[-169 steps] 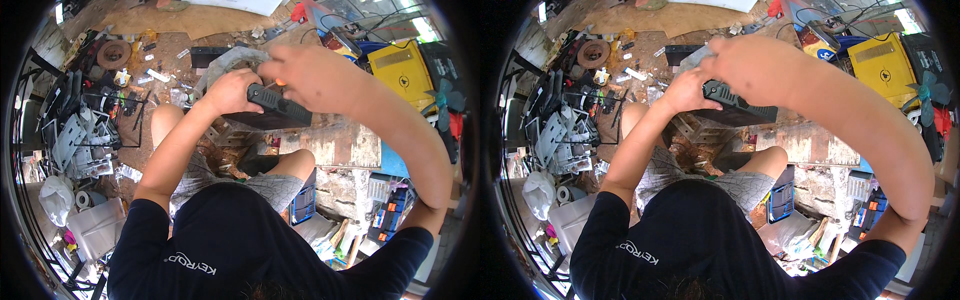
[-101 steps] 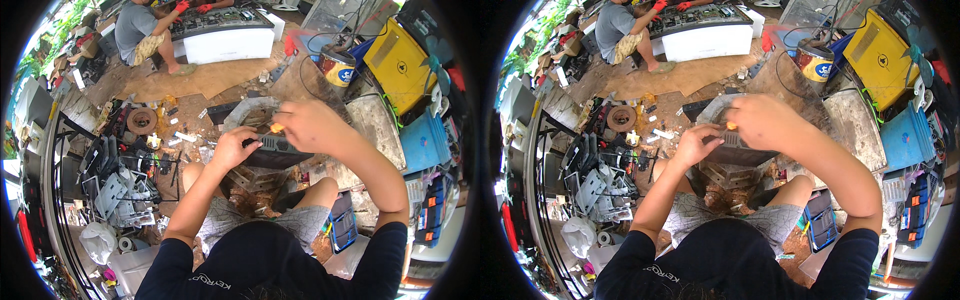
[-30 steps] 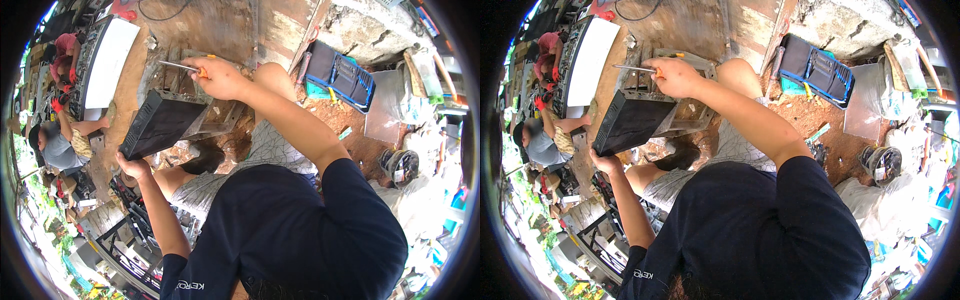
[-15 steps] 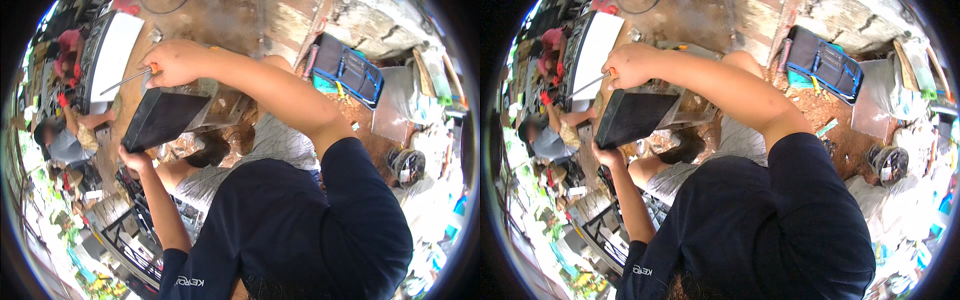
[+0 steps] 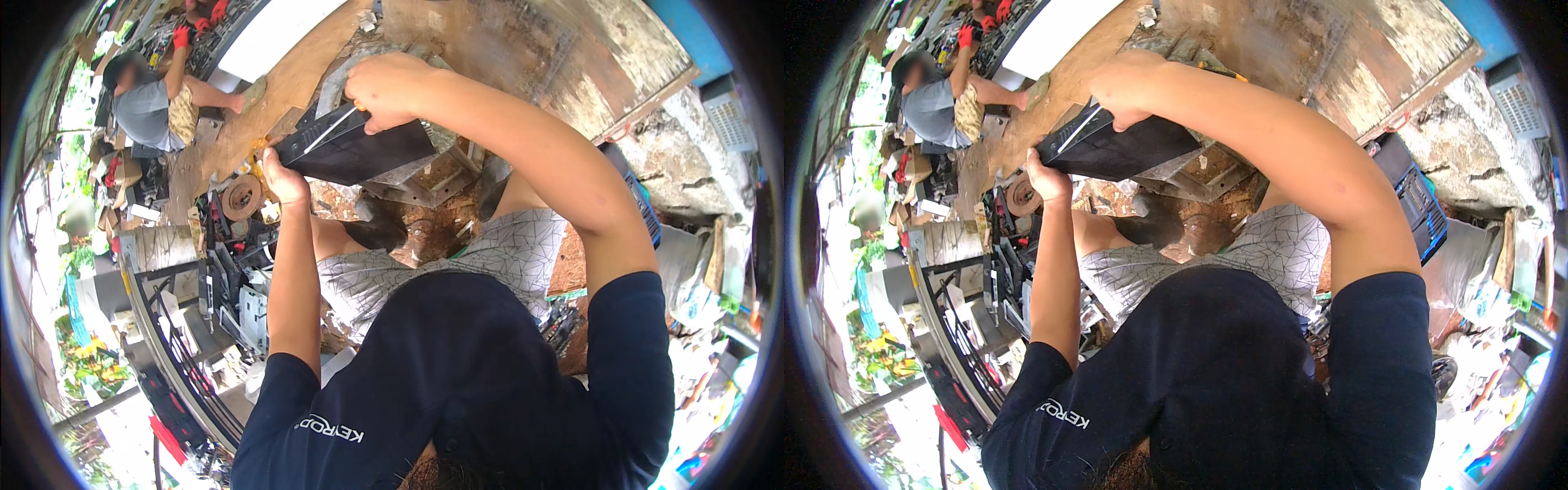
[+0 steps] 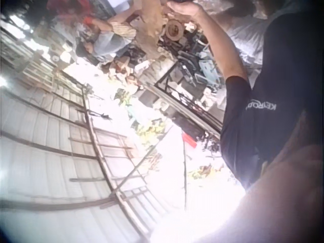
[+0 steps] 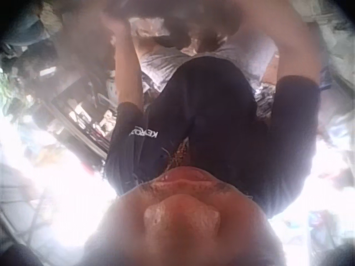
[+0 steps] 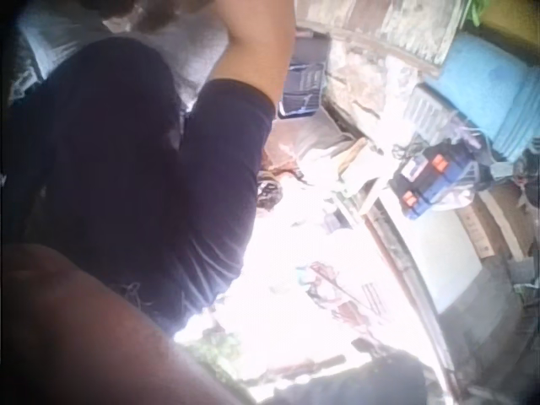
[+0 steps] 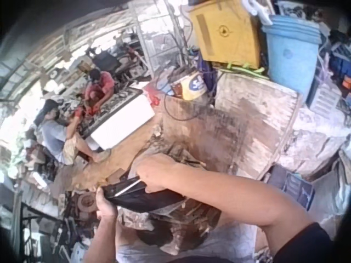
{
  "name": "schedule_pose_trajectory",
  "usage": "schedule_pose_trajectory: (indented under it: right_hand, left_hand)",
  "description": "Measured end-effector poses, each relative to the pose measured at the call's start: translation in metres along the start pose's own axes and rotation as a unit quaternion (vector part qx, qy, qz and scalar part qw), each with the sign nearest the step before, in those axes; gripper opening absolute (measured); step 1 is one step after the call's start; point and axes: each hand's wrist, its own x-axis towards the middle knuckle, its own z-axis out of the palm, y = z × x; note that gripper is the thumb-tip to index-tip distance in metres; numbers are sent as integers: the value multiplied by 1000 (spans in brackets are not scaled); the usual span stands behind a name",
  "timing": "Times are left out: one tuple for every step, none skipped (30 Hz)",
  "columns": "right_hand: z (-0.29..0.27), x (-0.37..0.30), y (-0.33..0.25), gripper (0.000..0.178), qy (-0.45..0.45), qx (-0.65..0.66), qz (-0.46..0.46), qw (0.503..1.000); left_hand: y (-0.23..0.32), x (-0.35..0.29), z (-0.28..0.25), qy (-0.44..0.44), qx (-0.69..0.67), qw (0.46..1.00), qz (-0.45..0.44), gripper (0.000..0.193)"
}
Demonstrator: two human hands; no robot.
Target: The person uses a screwdriver to remove screws and disassemble the metal casing of an electronic device, then removes internal components and circuit boards.
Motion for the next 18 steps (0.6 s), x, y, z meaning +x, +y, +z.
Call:
schedule_pose_trajectory:
  right_hand:
    - [2, 0, -1, 36, 2, -8, 1, 1000]
    - [4, 0, -2, 36, 5, -17, 2, 1000]
    - [4, -1, -4, 35, 9, -25, 4, 1000]
    - [5, -5, -5, 35, 20, -37, 4, 999]
    - [6, -9, -7, 34, 31, -49, 5, 998]
    - [5, -12, -10, 33, 43, -60, 6, 997]
    - [5, -15, -10, 33, 49, -62, 11, 997]
    - [4, -18, -11, 33, 56, -64, 17, 996]
    - [3, -21, -10, 33, 63, -65, 24, 996]
    - [1, -23, -13, 32, 48, -63, 17, 997]
    - [1, -20, -14, 32, 29, -60, 20, 998]
    - [1, -17, -17, 31, 13, -55, 22, 998]
    - [4, -14, -18, 30, 11, -28, 6, 1000]
    - [3, -14, -25, 28, 22, -20, -15, 999]
    - [1, -16, -26, 25, 18, -24, -15, 999]
    - [7, -16, -21, 23, 40, -5, -15, 999]
    - [6, -21, -21, 22, 65, -9, -6, 998]
    - [11, -21, -13, 21, 93, -8, -3, 996]
  left_hand:
    - [7, -6, 10, 14, 18, 1000, 6, 41]
    - [10, -9, 13, 26, 21, 999, 15, 39]
    - [12, -10, 15, 32, 32, 999, 31, 39]
    - [12, -12, 20, 37, 40, 998, 45, 38]
    - [14, -13, 24, 42, 50, 996, 58, 38]
    - [17, -13, 29, 39, 30, 997, 62, 39]
    - [16, -13, 31, 35, 39, 997, 55, 39]
    - [16, -9, 31, 30, 49, 997, 47, 39]
    - [15, -2, 29, 24, 59, 997, 40, 38]
    - [2, 11, 15, 12, 173, 980, 93, 38]
    - [6, 9, 24, 49, 207, 975, 66, 38]
    - [-1, 15, 14, 43, 129, 990, 36, 37]
    - [-6, 23, 6, 41, 48, 998, 6, 36]
    - [-12, 28, -10, 51, -26, 998, -24, 36]
    - [-16, 30, -19, 52, 72, 996, 8, 37]
    - [-1, 20, 0, 47, -76, 991, -99, 41]
    - [2, 20, 6, 39, -96, 988, -116, 43]
    - [10, 16, 22, 34, -88, 988, -121, 44]
